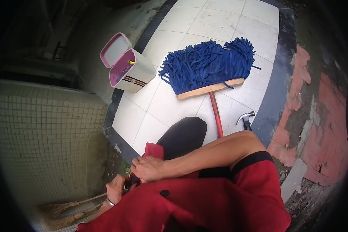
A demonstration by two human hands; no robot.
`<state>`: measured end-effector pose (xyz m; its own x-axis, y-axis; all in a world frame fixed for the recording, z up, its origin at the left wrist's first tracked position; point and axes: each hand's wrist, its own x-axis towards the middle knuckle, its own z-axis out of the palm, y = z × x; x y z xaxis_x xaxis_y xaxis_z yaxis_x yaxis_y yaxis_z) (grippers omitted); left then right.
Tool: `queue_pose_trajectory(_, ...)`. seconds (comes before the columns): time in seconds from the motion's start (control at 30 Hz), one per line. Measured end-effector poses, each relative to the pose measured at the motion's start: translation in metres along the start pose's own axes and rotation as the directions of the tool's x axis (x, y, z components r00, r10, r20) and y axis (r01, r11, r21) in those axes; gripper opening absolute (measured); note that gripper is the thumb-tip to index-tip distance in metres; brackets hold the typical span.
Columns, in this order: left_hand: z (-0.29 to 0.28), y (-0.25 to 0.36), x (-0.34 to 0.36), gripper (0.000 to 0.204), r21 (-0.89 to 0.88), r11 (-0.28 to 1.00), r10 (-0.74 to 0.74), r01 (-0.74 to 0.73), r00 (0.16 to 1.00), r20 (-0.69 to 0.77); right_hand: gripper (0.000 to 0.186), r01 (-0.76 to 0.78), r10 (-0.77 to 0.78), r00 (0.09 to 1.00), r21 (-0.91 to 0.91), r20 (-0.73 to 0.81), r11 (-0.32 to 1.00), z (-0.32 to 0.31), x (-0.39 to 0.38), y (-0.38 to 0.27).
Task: The person sits on a tiled floor and uses a hammer to drive nails into the wooden head of a blue string mop. They repeatedly position the mop head and strike it with the hammer to secure the blue strings to the wood.
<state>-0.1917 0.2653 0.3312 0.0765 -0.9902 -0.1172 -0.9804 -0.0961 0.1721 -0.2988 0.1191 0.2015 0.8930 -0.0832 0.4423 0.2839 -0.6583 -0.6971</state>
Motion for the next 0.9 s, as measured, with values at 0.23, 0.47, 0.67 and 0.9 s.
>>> queue_pose_trajectory(0.23,-0.002,0.002,-0.004,0.022,0.261,0.932,0.248,-0.253,0.967,0.054,0.014,-0.121,0.068,0.983,0.325,0.170,0.938,0.004,0.002,0.018)
queue_pose_trajectory(0.47,-0.006,0.007,0.029,0.026,0.239,0.889,0.351,-0.391,0.916,0.192,0.017,-0.203,0.178,0.978,0.330,0.104,0.922,0.001,-0.005,0.021)
queue_pose_trajectory(0.67,-0.049,0.019,0.032,0.027,-0.003,0.926,0.369,-0.378,0.903,0.218,0.025,-0.132,0.105,0.988,0.256,0.115,0.958,-0.011,-0.005,0.000)
queue_pose_trajectory(0.9,-0.028,0.028,0.056,0.021,-0.145,0.958,0.266,-0.247,0.954,0.137,0.029,-0.278,0.196,0.925,0.229,0.326,0.933,-0.026,-0.009,0.020)
